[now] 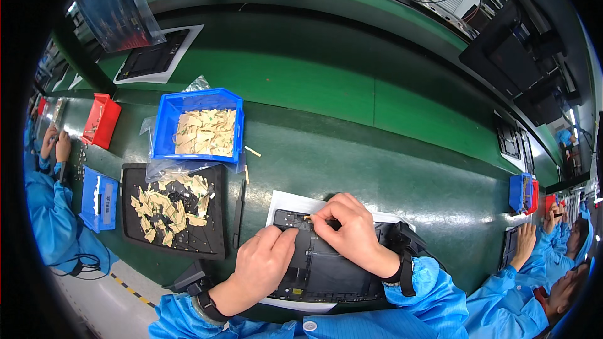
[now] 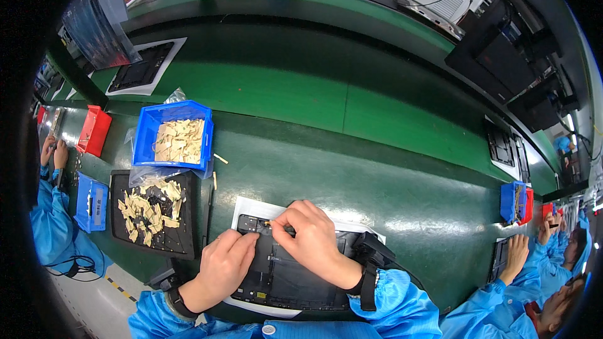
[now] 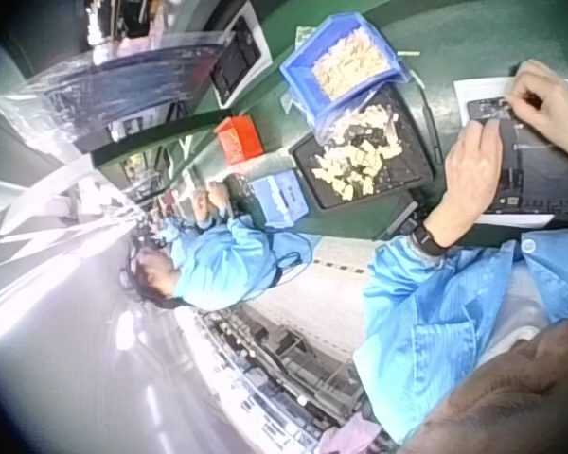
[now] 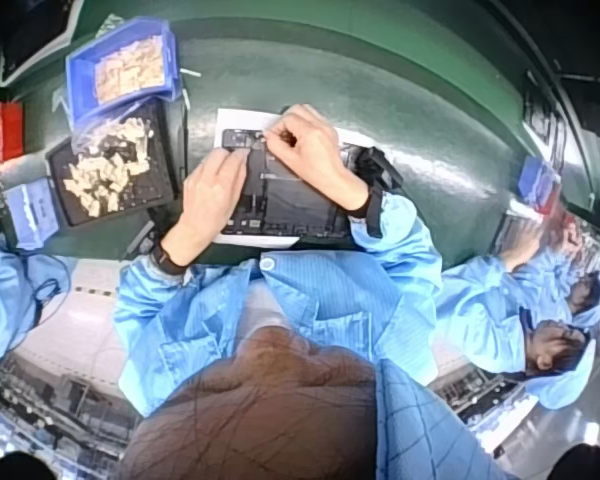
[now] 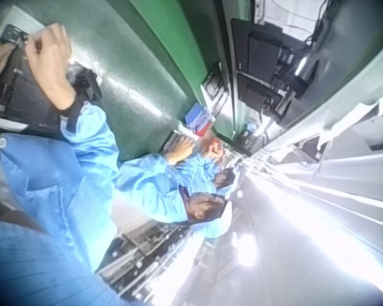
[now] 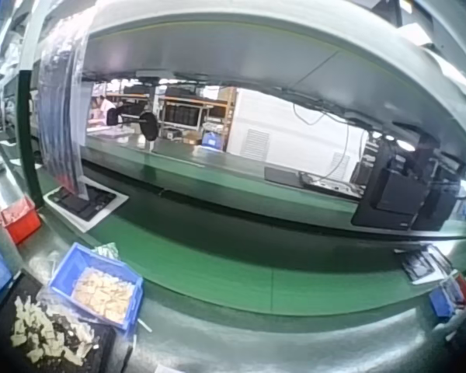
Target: The person assembles internal components and plastic parts onto a tablet frame by hand, taking the parts from assembly containers and using tweezers for precise placement.
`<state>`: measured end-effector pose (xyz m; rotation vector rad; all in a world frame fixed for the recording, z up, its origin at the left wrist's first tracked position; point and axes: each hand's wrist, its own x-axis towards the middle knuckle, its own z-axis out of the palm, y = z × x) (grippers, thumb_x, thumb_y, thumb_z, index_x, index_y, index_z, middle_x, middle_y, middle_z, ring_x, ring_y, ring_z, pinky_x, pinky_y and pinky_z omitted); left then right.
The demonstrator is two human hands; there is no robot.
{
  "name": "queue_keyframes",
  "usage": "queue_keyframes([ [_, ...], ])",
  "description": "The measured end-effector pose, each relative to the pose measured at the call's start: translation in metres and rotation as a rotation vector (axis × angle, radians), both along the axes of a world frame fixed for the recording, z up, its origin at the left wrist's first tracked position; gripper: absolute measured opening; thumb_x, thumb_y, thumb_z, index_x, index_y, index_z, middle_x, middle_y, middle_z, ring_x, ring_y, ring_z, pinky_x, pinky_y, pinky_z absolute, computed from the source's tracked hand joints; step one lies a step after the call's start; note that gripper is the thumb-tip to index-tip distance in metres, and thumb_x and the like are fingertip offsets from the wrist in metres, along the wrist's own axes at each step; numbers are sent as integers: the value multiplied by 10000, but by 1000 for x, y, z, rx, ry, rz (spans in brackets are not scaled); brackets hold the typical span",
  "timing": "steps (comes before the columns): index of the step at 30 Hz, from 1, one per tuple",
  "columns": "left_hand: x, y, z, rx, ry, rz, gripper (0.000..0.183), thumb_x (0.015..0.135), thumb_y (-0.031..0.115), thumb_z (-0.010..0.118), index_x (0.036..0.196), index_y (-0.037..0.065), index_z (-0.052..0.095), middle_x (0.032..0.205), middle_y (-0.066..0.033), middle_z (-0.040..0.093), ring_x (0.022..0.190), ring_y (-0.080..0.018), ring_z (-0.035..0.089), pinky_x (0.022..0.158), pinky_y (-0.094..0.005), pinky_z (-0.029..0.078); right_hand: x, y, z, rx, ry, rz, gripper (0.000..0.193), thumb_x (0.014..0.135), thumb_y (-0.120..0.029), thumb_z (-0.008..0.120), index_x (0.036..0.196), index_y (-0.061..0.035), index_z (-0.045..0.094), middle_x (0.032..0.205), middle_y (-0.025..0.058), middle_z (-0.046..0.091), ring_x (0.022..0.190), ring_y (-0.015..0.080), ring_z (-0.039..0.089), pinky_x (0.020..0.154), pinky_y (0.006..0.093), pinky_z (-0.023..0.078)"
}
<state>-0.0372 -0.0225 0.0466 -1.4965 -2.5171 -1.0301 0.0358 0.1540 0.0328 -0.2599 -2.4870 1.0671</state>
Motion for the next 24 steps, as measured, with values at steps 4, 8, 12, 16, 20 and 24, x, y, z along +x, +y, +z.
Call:
queue_keyframes([
  [4, 0, -1, 1, -4, 2, -1, 216, 749, -3, 698, 960, 24, 662, 742, -86, 509, 620, -265, 585, 531, -365, 489, -1, -1, 3, 2, -14, -4, 122, 739, -85, 725, 700, -57, 614, 740, 46, 589, 720, 249, 582, 627, 361, 466],
  [8, 0, -1, -1, -17, -10, -2, 221, 754, -2, 699, 970, 22, 660, 750, -88, 510, 627, -268, 588, 541, -365, 496, -1, -1, 3, 0, -25, -4, 118, 739, -87, 723, 699, -56, 616, 738, 46, 589, 724, 249, 584, 629, 362, 466],
  [12, 0, 0, -2, -6, -18, 6, 213, 768, 3, 697, 978, 17, 661, 751, -91, 510, 633, -271, 591, 550, -365, 500, -1, -1, 2, 11, -33, -12, 118, 739, -91, 720, 698, -59, 615, 737, 44, 589, 726, 249, 585, 629, 363, 466],
  [16, 0, -2, -2, -8, -13, 17, 209, 775, 4, 695, 981, 14, 660, 752, -93, 510, 637, -271, 591, 553, -366, 500, -2, -2, 4, 19, -35, -11, 118, 742, -95, 718, 698, -60, 614, 737, 43, 587, 728, 248, 586, 631, 364, 467],
  [20, 0, -2, -2, -28, -23, 17, 210, 779, 3, 692, 986, 14, 659, 756, -96, 511, 641, -274, 592, 558, -368, 500, -2, -3, 3, 44, -45, -15, 123, 746, -105, 718, 701, -61, 614, 736, 43, 584, 728, 247, 585, 639, 366, 467],
  [24, 0, -2, -2, -24, -25, 19, 208, 785, 4, 687, 991, 14, 657, 759, -98, 513, 643, -279, 592, 561, -371, 502, -2, -3, 3, 55, -38, -15, 128, 749, -112, 721, 701, -62, 613, 735, 43, 578, 728, 247, 583, 648, 368, 467],
])
